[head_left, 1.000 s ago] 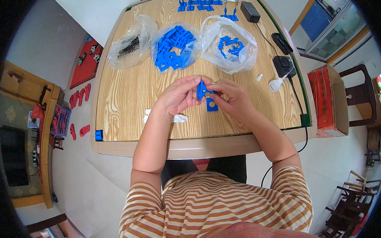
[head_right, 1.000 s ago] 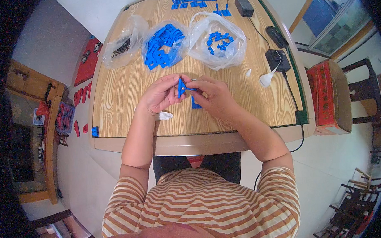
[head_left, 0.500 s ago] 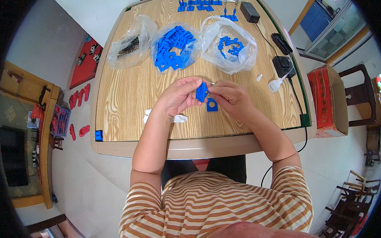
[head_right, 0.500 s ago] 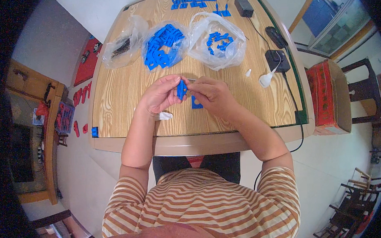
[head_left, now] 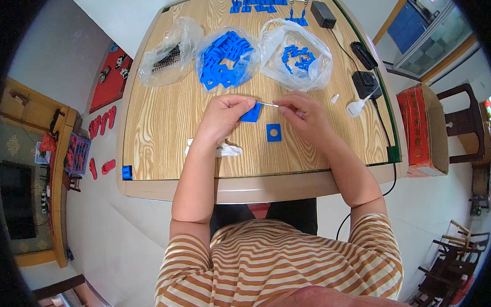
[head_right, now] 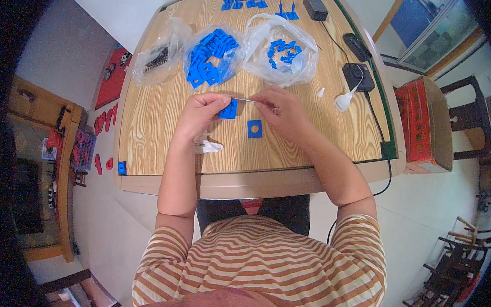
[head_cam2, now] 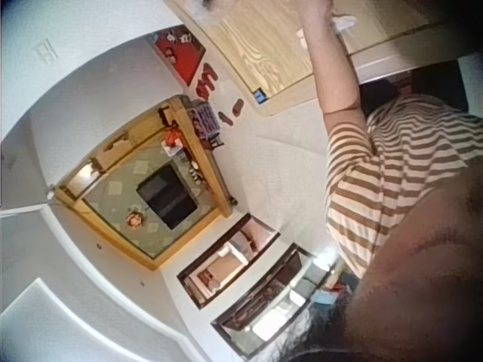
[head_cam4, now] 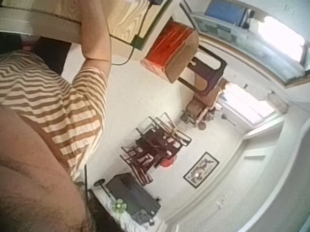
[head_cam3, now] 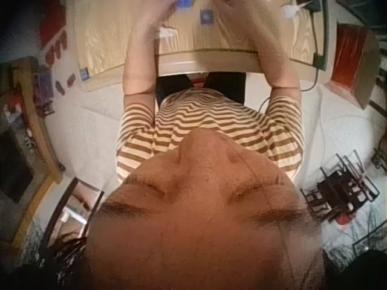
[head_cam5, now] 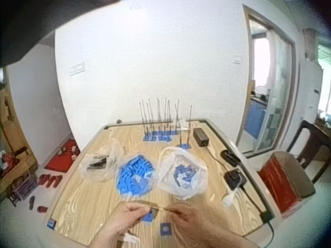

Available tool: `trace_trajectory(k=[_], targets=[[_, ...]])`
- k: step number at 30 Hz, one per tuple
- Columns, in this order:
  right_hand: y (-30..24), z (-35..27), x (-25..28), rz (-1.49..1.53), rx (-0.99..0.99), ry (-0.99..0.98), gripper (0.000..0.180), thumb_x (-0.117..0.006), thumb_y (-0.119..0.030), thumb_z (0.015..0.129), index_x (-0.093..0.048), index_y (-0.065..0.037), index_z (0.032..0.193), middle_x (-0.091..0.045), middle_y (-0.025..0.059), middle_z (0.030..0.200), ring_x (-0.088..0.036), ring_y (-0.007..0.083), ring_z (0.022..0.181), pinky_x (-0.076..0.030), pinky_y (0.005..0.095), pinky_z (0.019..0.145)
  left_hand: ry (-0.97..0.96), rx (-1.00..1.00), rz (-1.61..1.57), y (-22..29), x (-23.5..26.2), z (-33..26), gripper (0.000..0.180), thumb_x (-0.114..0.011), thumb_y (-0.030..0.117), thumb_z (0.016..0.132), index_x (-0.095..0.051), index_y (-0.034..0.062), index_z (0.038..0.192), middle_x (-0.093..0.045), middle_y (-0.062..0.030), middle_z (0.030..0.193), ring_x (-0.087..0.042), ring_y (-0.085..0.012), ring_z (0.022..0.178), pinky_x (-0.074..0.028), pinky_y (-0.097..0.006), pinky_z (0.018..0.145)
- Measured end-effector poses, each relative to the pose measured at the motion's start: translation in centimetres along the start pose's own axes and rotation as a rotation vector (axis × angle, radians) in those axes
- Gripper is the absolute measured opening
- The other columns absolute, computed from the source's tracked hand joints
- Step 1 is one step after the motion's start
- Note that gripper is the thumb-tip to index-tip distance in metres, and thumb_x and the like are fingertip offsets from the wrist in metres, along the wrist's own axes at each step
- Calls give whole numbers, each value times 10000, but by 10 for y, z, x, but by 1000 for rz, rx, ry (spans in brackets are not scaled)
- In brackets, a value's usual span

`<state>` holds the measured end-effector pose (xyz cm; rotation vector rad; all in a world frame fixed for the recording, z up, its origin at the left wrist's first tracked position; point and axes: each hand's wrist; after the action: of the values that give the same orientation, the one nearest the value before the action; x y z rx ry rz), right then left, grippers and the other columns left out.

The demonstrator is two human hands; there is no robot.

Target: The person assembles plastic parts by fitting a component into a square base, applying adhesive from a squeeze bottle, and joining another plastic piece onto it by hand.

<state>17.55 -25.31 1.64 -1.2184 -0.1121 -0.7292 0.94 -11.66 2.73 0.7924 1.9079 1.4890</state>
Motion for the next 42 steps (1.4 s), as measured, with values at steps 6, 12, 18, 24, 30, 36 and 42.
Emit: trace_trajectory(k=[6, 12, 18, 24, 30, 36, 42], targets=[[7, 0, 10, -153, -97, -197, 189, -632, -169, 807, -662, -53, 954, -623, 126, 784, -615, 255, 726, -490, 331, 641, -38, 28, 261, -8, 7, 6, 196, -672, 135, 823, -688, -6, 959, -661, -27, 796, -563, -60, 671, -447, -208, 599], [-5, -7, 5, -377, -59, -348, 314, -721, -223, 730, -618, -30, 956, -608, 131, 915, -601, 262, 806, -478, 357, 714, -47, 42, 314, -7, 8, 4, 187, -680, 114, 808, -686, -10, 947, -659, -27, 796, -559, -64, 682, -443, -214, 590], [-6, -11, -3, -469, -72, -390, 401, -752, -267, 680, -572, -45, 962, -565, 132, 1007, -559, 309, 930, -440, 393, 806, -86, 34, 317, -12, 17, 7, 168, -670, 108, 813, -684, -3, 938, -654, -21, 783, -546, -53, 659, -426, -202, 571], [-4, -9, -2, -411, -128, -409, 400, -770, -245, 665, -552, -40, 931, -564, 130, 969, -553, 308, 928, -434, 384, 808, -118, 63, 275, -9, 21, 7, 159, -660, 125, 824, -681, 14, 936, -628, 13, 742, -520, -45, 617, -406, -189, 535], [-2, -11, -5, -287, -125, -365, 416, -791, -178, 638, -526, -35, 924, -564, 123, 892, -568, 275, 852, -450, 357, 753, -120, 102, 252, -10, 21, 9, 162, -650, 139, 836, -680, 20, 943, -618, 26, 736, -504, -37, 603, -403, -179, 530], [-5, -8, -5, -268, -170, -392, 397, -789, -156, 638, -529, -31, 911, -557, 104, 816, -563, 248, 783, -446, 357, 707, -173, 66, 274, -9, 22, 9, 214, -641, 152, 847, -663, 25, 1017, -620, 28, 770, -502, -39, 625, -415, -180, 547], [-5, -8, -5, -268, -182, -395, 399, -787, -160, 639, -534, -30, 918, -559, 106, 824, -566, 251, 789, -451, 356, 705, -158, 86, 254, -11, 23, 9, 240, -624, 157, 861, -640, 19, 1057, -612, 27, 777, -510, -45, 637, -430, -182, 564]])
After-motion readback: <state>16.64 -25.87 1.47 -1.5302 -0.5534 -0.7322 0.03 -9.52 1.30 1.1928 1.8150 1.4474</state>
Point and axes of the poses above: each hand's wrist, its own z-axis towards the middle knuckle, its own x-axis out of the back of the hand, y = z × x
